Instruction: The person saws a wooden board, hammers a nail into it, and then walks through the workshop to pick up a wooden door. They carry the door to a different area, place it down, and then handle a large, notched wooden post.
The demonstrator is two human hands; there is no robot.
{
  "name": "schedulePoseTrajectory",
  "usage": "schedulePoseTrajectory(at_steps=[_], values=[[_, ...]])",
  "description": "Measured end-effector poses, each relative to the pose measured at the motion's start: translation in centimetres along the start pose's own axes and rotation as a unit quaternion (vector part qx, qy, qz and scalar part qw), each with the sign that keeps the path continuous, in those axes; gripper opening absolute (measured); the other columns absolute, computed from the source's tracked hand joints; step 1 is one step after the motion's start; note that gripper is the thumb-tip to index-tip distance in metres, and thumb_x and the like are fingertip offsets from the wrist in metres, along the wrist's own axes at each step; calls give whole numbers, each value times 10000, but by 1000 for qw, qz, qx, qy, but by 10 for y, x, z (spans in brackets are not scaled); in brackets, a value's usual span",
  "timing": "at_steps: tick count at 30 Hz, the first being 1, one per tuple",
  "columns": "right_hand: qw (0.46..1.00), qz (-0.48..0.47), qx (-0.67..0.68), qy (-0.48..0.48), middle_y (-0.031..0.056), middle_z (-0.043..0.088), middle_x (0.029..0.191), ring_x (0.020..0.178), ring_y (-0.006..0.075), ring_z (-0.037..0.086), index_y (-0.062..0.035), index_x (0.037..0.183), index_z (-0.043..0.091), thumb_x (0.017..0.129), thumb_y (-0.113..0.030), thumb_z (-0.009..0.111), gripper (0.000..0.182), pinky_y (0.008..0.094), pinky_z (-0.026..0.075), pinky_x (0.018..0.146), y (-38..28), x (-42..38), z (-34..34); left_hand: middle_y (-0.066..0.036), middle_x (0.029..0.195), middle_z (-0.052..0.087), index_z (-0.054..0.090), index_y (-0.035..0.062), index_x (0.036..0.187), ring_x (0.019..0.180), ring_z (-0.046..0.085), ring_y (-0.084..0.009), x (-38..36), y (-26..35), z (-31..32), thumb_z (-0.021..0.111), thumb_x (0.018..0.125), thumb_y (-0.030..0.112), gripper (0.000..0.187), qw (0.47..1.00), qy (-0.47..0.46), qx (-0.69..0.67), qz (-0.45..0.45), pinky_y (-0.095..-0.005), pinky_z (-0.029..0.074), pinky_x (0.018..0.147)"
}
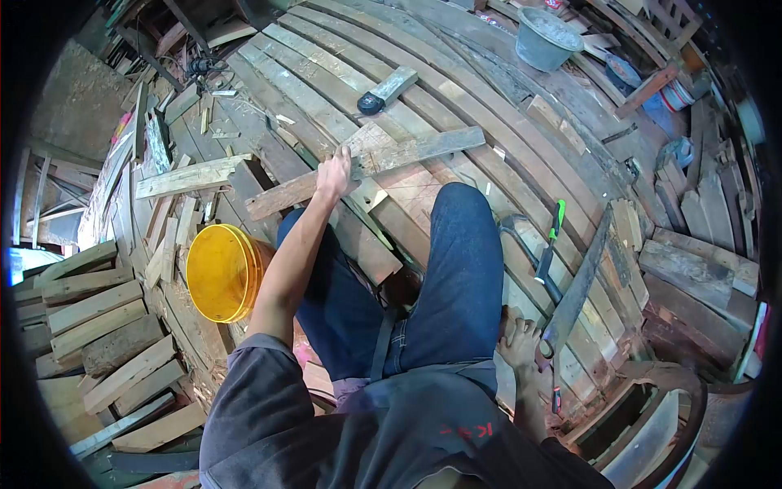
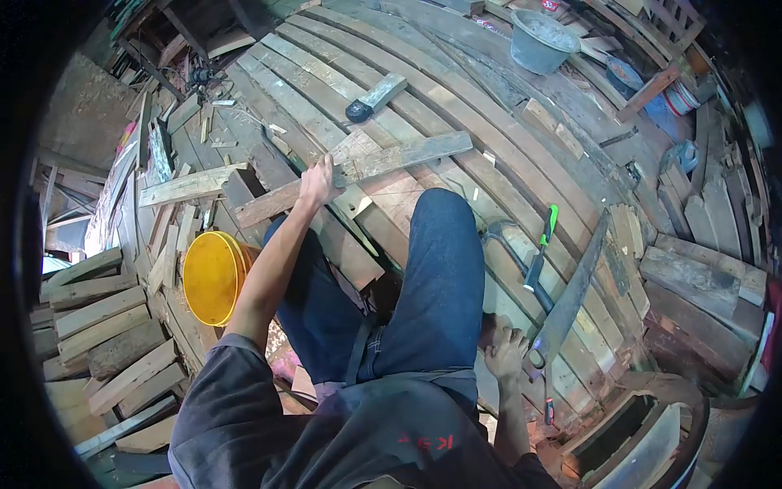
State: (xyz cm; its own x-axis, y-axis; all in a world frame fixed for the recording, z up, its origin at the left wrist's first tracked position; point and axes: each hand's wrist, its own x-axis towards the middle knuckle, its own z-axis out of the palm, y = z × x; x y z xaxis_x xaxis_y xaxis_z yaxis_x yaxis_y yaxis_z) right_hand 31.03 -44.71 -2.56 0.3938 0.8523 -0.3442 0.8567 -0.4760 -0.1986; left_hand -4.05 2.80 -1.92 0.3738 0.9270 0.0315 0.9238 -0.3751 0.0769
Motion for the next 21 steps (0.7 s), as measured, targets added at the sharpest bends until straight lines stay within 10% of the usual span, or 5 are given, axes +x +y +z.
schedulePoseTrajectory(at_steps=[9, 21], values=[[1000, 23, -7, -18, 286, 398, 1209, 1097, 446, 395, 15, 1247, 422, 712, -180, 694, 631, 547, 336, 958, -7, -1, 0, -209, 1393, 451, 373, -31, 1339, 973, 664, -354, -9, 12, -24, 799, 625, 501, 987, 999, -42, 17, 15, -440, 551, 777], [999, 36, -20, -34, 308, 400, 1238, 1123, 465, 413, 10, 1254, 428, 712, -183, 687, 631, 555, 350, 963, -3, 0, 5, -219, 1228, 545, 446, -31, 1255, 1039, 621, -356, -11, 12, -26, 787, 609, 488, 895, 1000, 7, -1, 22, -444, 542, 780]])
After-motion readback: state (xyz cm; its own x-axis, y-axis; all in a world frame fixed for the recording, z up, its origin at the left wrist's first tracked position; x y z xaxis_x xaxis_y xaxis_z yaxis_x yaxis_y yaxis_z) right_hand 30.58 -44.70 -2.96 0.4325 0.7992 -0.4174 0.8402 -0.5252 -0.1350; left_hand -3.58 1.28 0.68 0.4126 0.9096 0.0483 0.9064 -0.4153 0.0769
